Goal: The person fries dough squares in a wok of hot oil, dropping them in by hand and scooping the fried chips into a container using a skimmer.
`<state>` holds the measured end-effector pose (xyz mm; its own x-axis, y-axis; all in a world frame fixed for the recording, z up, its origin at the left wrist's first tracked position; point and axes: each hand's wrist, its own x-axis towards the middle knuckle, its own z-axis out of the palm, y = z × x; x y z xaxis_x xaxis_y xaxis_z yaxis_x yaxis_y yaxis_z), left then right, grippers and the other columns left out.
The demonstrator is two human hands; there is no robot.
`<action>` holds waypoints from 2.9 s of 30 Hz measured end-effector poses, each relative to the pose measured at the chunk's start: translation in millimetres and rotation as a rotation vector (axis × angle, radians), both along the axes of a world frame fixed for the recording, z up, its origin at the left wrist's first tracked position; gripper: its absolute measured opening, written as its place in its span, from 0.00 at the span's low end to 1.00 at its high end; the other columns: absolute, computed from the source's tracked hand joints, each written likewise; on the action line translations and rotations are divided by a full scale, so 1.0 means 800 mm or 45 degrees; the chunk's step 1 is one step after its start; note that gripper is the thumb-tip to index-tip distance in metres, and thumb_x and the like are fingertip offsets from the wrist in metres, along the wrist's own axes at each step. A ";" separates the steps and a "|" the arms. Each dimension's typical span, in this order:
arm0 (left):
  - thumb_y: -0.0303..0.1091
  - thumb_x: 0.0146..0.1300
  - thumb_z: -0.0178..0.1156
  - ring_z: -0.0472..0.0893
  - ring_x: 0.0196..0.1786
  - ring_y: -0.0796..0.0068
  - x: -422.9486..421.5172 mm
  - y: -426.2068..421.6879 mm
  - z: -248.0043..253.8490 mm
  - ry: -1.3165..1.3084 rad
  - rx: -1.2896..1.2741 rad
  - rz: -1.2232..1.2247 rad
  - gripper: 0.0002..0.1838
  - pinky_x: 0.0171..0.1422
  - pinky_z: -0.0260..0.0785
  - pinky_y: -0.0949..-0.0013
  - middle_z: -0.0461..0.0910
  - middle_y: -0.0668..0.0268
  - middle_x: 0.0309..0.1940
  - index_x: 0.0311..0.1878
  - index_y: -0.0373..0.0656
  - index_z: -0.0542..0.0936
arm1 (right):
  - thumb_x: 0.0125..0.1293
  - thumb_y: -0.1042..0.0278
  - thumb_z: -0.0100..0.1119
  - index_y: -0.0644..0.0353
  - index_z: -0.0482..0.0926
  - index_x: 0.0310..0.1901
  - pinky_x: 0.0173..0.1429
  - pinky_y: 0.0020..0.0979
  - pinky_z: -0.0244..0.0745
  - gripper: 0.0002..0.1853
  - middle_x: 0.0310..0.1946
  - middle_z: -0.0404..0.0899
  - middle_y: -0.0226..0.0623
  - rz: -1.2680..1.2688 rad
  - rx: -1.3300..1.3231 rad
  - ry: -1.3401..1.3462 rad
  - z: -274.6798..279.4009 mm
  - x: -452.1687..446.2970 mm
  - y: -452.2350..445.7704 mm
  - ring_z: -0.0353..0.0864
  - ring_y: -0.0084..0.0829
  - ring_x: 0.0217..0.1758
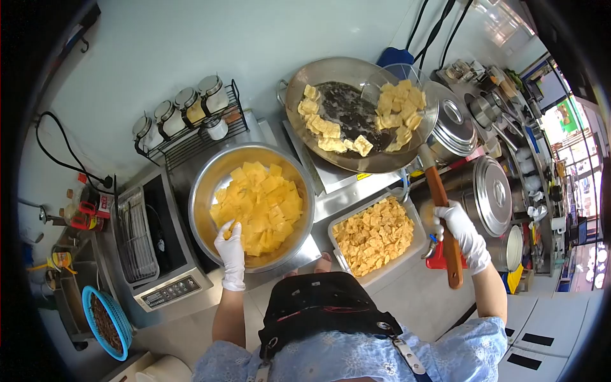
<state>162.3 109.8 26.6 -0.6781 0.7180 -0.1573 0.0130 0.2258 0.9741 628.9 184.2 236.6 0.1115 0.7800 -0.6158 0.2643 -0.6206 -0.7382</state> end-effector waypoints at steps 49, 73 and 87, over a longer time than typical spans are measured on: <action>0.25 0.59 0.64 0.76 0.37 0.78 -0.008 0.010 0.016 0.149 -0.033 -0.120 0.10 0.47 0.70 0.75 0.81 0.65 0.37 0.44 0.34 0.82 | 0.66 0.66 0.57 0.62 0.73 0.38 0.17 0.21 0.65 0.08 0.20 0.69 0.27 -0.273 0.186 1.016 -0.053 -0.090 -0.055 0.65 0.17 0.15; 0.25 0.58 0.65 0.78 0.39 0.77 -0.008 0.029 -0.009 0.283 -0.030 -0.153 0.09 0.48 0.70 0.74 0.83 0.63 0.36 0.42 0.33 0.82 | 0.67 0.68 0.55 0.66 0.75 0.40 0.15 0.17 0.55 0.09 0.19 0.67 0.26 -0.379 -0.043 1.286 -0.050 -0.100 -0.080 0.60 0.14 0.14; 0.25 0.58 0.64 0.78 0.40 0.76 -0.007 0.042 -0.008 0.295 -0.015 -0.177 0.10 0.51 0.70 0.73 0.83 0.62 0.38 0.43 0.33 0.82 | 0.67 0.65 0.54 0.64 0.74 0.39 0.13 0.19 0.55 0.09 0.18 0.66 0.25 -0.376 -0.005 1.084 -0.069 -0.092 -0.079 0.59 0.15 0.12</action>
<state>156.6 143.8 20.4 -0.5922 0.8056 -0.0183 0.2672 0.2178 0.9387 555.6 121.2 181.5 -0.1881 0.7894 -0.5843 -0.5419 -0.5796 -0.6086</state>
